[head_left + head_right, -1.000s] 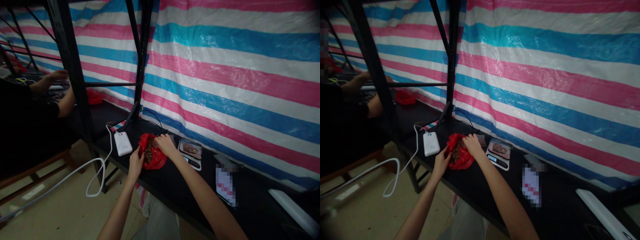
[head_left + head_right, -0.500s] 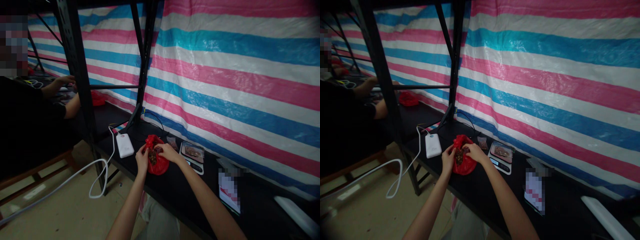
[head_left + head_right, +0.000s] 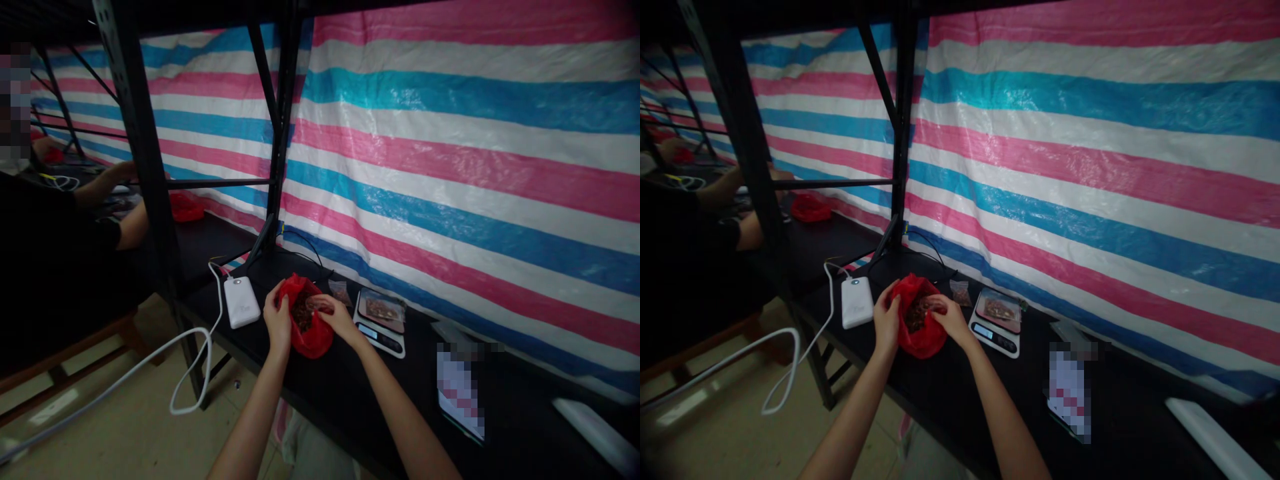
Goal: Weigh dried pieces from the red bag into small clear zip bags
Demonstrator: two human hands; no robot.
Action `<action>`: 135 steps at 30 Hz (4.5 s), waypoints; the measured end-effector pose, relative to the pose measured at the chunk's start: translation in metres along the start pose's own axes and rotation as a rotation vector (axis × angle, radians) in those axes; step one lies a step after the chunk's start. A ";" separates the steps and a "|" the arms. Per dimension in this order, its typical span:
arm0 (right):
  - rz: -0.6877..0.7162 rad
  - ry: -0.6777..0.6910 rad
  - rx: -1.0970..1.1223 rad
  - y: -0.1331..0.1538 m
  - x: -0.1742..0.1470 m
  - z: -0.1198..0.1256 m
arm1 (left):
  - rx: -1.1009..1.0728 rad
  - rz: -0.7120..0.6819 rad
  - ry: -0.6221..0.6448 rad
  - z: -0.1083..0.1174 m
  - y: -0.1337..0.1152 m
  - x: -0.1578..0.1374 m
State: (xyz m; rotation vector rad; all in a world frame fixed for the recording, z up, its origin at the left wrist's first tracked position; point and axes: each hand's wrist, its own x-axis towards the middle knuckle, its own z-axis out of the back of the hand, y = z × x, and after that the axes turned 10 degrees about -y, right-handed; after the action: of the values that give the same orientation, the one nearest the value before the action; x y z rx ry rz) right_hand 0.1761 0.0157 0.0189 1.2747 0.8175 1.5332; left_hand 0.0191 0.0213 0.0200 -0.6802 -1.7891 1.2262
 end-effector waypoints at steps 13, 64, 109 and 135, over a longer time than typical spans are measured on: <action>-0.027 -0.625 0.001 0.009 -0.059 0.145 | 0.568 -0.453 0.002 -0.018 -0.076 -0.053; 0.254 -0.913 -0.110 0.012 -0.072 0.157 | -0.365 0.023 1.163 -0.184 -0.024 -0.081; -0.383 -0.952 -0.950 -0.028 -0.087 0.178 | 0.032 -0.564 0.445 -0.182 0.012 -0.049; -0.331 -0.782 -1.107 0.001 -0.074 0.139 | 0.016 -0.630 0.442 -0.184 0.008 -0.053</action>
State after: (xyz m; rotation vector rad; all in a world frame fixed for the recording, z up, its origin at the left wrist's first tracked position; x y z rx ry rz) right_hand 0.3111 -0.0646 0.0278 0.7019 -0.3261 0.8252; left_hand 0.2045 0.0682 0.0253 -0.2998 -1.4511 0.6055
